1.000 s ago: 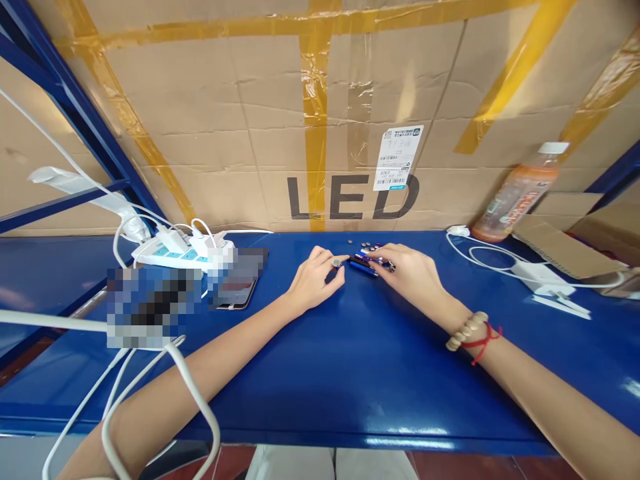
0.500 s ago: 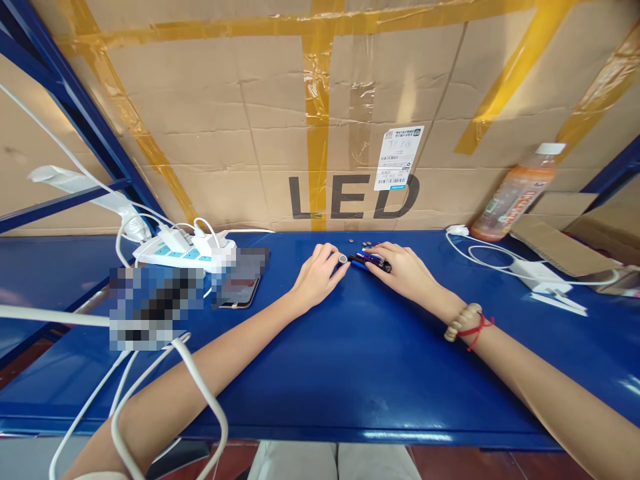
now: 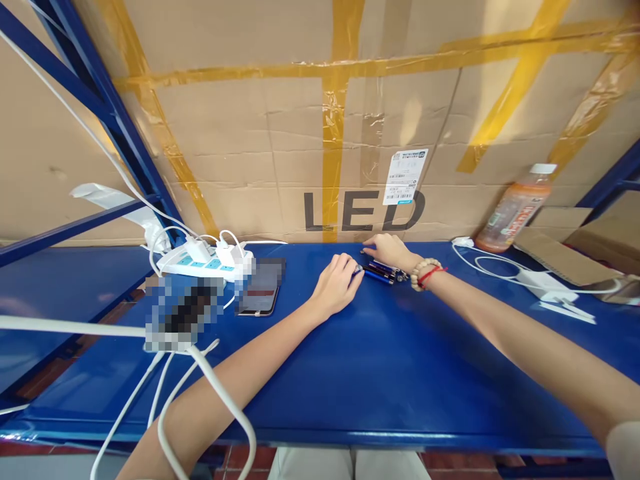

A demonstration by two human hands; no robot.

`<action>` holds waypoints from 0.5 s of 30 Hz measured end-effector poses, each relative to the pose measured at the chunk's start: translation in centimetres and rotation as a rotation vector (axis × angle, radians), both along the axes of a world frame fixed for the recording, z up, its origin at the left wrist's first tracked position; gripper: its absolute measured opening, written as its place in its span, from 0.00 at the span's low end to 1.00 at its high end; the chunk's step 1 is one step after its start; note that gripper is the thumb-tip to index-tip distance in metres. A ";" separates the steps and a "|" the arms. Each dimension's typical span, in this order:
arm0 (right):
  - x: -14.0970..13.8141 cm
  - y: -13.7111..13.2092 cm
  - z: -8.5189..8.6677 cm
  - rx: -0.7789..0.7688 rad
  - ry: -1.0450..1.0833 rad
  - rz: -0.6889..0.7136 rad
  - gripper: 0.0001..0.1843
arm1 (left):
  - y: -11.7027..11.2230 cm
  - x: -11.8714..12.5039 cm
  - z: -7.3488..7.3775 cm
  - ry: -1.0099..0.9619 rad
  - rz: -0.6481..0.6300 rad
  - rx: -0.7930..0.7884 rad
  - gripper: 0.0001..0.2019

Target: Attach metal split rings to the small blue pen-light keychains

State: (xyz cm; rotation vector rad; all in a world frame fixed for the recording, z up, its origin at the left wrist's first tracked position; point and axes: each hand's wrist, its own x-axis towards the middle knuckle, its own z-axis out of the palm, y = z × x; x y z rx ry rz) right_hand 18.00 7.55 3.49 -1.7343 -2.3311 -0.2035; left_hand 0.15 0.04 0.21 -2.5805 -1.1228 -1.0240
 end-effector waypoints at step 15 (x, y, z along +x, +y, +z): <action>-1.5 -1.1 -0.7 0.050 0.139 0.019 0.11 | -0.1 -0.3 0.3 -0.047 -0.021 -0.075 0.10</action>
